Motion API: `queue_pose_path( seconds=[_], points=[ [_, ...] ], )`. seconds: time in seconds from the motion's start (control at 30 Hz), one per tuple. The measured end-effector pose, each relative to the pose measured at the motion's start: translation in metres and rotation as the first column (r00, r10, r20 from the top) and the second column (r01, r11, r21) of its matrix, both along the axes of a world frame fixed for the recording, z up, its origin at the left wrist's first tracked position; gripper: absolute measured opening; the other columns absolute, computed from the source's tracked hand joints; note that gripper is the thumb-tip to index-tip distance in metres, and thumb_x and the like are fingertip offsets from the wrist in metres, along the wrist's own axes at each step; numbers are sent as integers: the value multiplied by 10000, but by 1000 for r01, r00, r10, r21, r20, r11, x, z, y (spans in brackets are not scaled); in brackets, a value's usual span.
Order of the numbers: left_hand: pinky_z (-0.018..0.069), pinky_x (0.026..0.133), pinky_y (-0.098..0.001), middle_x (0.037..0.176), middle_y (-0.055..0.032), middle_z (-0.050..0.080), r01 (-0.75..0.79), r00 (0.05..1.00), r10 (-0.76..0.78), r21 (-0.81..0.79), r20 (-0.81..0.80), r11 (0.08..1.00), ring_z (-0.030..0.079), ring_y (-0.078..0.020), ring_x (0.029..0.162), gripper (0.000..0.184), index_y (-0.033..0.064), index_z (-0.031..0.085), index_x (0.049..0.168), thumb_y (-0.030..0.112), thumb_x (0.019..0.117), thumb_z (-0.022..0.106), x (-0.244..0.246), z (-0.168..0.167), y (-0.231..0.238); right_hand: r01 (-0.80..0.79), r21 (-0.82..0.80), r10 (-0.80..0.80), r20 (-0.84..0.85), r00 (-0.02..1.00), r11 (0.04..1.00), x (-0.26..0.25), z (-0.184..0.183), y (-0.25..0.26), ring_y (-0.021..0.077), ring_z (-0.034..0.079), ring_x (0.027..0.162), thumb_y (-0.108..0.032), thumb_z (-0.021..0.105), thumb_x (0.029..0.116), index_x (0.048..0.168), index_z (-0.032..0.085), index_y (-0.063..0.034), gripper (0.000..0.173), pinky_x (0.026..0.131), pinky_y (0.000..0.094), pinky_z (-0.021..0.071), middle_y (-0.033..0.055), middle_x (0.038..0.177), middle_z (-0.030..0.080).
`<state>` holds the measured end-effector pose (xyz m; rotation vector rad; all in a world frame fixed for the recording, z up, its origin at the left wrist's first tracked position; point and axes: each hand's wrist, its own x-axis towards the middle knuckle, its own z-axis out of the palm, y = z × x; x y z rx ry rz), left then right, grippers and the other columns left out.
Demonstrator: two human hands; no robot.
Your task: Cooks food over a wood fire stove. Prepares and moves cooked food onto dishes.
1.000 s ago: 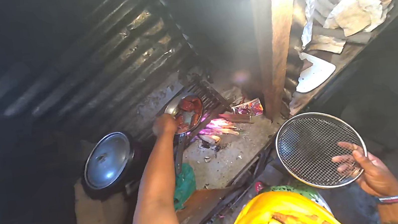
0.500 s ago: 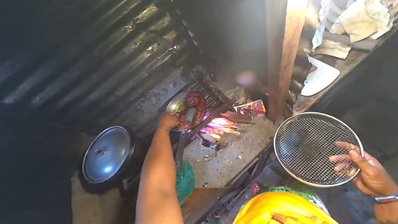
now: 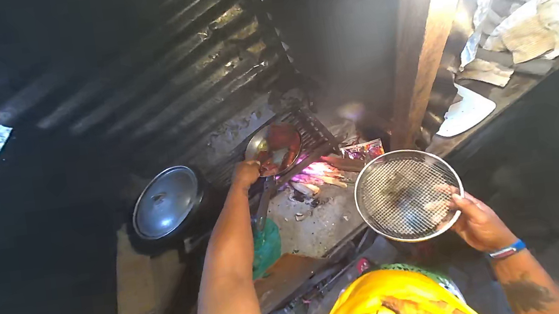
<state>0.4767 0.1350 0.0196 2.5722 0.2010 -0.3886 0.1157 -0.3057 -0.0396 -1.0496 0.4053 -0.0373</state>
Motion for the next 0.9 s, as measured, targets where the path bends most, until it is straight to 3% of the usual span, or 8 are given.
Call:
queue_pose_path(
  seconds=[0.1,0.23,0.4,0.5,0.57,0.63,0.77,0.9],
  points=[
    [519,932,-570,1138,-211,706,-12,1000,12,2,11,1000,679,-341,1002,364,77,682,1309,292,1096,478,-4,1,8,-145,-86,139,-71,988,986,39,9,15,241,745,818,-288,325,1093,1527,343,-91,477,691,371,634,143,1085,734],
    [520,939,-543,1171,-214,689,-45,998,48,-80,30,996,667,-324,1020,366,66,659,1334,286,1100,484,-18,16,19,-205,-97,196,-92,976,974,99,32,47,265,743,888,-235,352,1122,1525,358,-96,426,746,389,630,162,1178,708],
    [514,964,-569,1166,-204,702,2,998,1,-41,67,999,676,-334,1043,365,104,676,1332,314,1099,491,-32,63,29,-225,-274,197,-127,972,935,208,54,101,287,718,935,-290,521,1091,1418,497,-35,415,800,459,633,194,1192,658],
    [523,911,-554,1084,-189,705,70,993,-74,40,89,997,673,-314,965,362,111,678,1329,307,1106,470,-39,100,25,-237,-518,188,-145,971,822,271,60,132,355,699,1047,-336,635,1031,1388,591,-42,465,928,562,568,232,1209,682],
    [535,882,-546,1049,-176,709,102,990,-109,81,90,992,676,-299,920,351,111,688,1311,297,1100,478,-43,116,17,-212,-505,158,-149,976,836,304,65,153,350,720,994,-314,696,990,1440,543,-68,535,857,542,617,226,1205,676],
    [540,862,-555,1027,-175,710,155,981,-169,129,100,979,679,-307,902,343,104,703,1285,284,1096,479,-45,125,9,-213,-528,133,-186,973,822,322,82,169,358,688,1035,-324,692,987,1381,576,-47,495,887,552,578,230,1216,664],
    [514,925,-679,1194,-183,720,142,955,-246,472,167,870,675,-407,1132,310,142,734,1231,272,1063,508,-59,147,-19,-274,-665,120,-269,956,695,337,102,177,371,655,1122,-441,646,993,1166,708,-9,469,972,595,510,223,1200,683],
    [549,823,-657,1165,-178,720,63,944,-249,624,216,779,686,-418,1100,266,150,736,1163,268,1046,529,-59,161,-27,-313,-623,158,-292,943,717,334,112,172,315,659,1155,-405,580,1040,1225,692,-15,445,1008,536,516,185,1244,685]
  ],
)
